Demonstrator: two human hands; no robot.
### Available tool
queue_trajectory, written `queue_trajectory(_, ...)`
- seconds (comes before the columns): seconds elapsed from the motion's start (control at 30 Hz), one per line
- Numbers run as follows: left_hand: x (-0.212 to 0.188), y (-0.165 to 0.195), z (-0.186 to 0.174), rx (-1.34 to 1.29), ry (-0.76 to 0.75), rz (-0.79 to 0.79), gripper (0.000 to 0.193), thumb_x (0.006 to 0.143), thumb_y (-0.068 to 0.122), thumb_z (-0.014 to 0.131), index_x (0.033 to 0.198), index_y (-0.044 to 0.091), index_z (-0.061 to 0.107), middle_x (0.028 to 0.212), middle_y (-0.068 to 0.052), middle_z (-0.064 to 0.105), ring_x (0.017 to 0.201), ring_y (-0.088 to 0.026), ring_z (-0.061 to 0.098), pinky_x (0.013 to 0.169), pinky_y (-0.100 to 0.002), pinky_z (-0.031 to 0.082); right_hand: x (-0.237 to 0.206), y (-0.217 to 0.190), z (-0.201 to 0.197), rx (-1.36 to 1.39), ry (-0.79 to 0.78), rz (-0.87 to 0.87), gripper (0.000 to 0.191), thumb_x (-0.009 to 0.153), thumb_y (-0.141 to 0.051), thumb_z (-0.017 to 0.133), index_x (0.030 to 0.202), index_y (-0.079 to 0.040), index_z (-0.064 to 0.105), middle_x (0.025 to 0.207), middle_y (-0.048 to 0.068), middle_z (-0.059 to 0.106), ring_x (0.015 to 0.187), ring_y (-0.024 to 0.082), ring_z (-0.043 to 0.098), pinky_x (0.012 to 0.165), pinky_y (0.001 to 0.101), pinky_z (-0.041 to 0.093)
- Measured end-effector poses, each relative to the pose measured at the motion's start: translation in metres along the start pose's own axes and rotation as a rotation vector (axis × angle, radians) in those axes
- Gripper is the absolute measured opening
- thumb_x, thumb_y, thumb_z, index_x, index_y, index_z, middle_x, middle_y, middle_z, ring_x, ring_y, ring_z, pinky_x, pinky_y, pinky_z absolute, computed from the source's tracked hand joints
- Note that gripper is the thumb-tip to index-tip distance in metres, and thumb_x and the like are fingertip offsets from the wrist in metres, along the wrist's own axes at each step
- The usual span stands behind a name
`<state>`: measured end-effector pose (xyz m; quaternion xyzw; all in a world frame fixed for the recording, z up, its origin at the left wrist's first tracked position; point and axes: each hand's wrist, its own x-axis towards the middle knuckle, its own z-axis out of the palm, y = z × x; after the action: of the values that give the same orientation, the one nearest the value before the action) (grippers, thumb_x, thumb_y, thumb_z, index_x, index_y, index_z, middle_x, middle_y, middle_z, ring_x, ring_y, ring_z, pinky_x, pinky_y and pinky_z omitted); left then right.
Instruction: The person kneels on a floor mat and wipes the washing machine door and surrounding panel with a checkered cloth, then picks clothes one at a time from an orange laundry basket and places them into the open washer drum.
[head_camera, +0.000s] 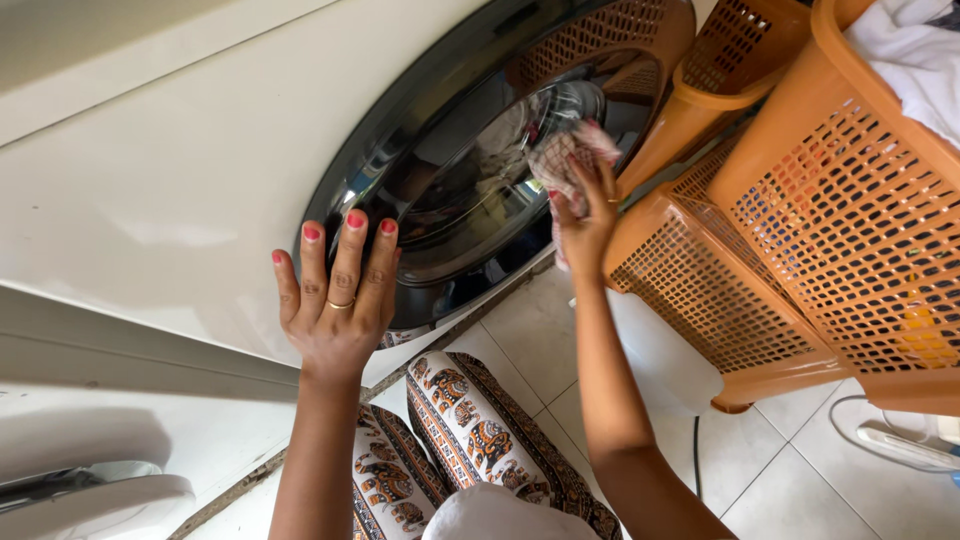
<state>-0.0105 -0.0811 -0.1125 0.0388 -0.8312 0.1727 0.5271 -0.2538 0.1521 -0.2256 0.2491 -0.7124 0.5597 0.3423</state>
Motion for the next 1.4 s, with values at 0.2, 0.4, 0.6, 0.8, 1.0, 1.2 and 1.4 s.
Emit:
queue_trajectory(0.2,0.005,0.0,0.0,0.016,0.023,0.011,0.037,0.106,0.032,0.076,0.142,0.029,0.075,0.157,0.001,0.055,0.149,-0.029,0.045,0.13,-0.047,0.023,-0.161,-0.036,0.087,0.025,-0.14,0.57,0.05,0.088,-0.021,0.07,0.137,-0.02,0.061,0.143,0.006,0.061,0.102,0.026,0.065,0.087,0.0394,0.058)
queue_trajectory(0.4,0.008,0.0,-0.001,-0.003,0.007,0.006,0.034,0.107,0.027,0.074,0.142,0.03,0.074,0.155,0.002,0.056,0.147,-0.028,0.048,0.129,-0.046,0.023,-0.255,-0.053,0.086,0.272,-0.176,0.073,0.035,0.097,-0.013,0.072,0.132,-0.013,0.067,0.147,0.017,0.057,0.129,0.025,0.054,0.096,0.0369,0.062)
queue_trajectory(0.6,0.009,0.003,-0.005,-0.028,-0.01,-0.012,0.032,0.11,0.023,0.071,0.141,0.031,0.075,0.154,0.003,0.058,0.146,-0.026,0.05,0.129,-0.045,0.024,-0.1,0.038,0.028,-0.173,-0.003,0.0,0.058,0.086,-0.001,0.079,0.138,-0.023,0.068,0.173,0.011,0.012,0.16,0.038,0.022,0.133,0.0479,0.026)
queue_trajectory(0.8,0.005,0.009,-0.006,-0.023,0.023,-0.024,0.031,0.106,0.02,0.069,0.133,0.032,0.078,0.148,0.005,0.062,0.143,-0.024,0.052,0.128,-0.042,0.026,-0.06,0.051,0.016,-0.337,-0.044,0.047,0.058,0.092,-0.006,0.076,0.147,-0.018,0.06,0.165,0.017,0.041,0.153,0.034,0.038,0.125,0.0494,0.032)
queue_trajectory(1.0,-0.002,0.011,-0.006,-0.025,0.049,-0.016,0.03,0.106,0.025,0.068,0.133,0.035,0.078,0.148,0.009,0.061,0.143,-0.021,0.05,0.126,-0.04,0.027,-0.227,-0.05,0.045,0.193,-0.279,0.147,0.043,0.091,-0.007,0.068,0.135,-0.006,0.063,0.151,0.018,0.054,0.14,0.038,0.05,0.115,0.0475,0.041)
queue_trajectory(1.2,-0.008,0.009,-0.003,-0.017,0.062,-0.021,0.026,0.11,0.032,0.07,0.135,0.038,0.076,0.151,0.011,0.058,0.145,-0.021,0.047,0.129,-0.04,0.025,-0.194,-0.04,0.054,0.46,-0.304,-0.005,0.032,0.092,-0.006,0.071,0.119,-0.021,0.074,0.131,0.013,0.071,0.121,0.031,0.067,0.107,0.0446,0.05)
queue_trajectory(1.4,-0.014,0.007,0.0,0.001,0.059,-0.029,0.03,0.107,0.026,0.069,0.133,0.039,0.078,0.149,0.011,0.06,0.144,-0.022,0.048,0.129,-0.041,0.022,-0.039,0.038,0.007,-0.537,-0.119,0.033,0.074,0.072,0.014,0.07,0.135,-0.025,0.072,0.157,0.01,0.048,0.148,0.032,0.035,0.123,0.0471,0.032)
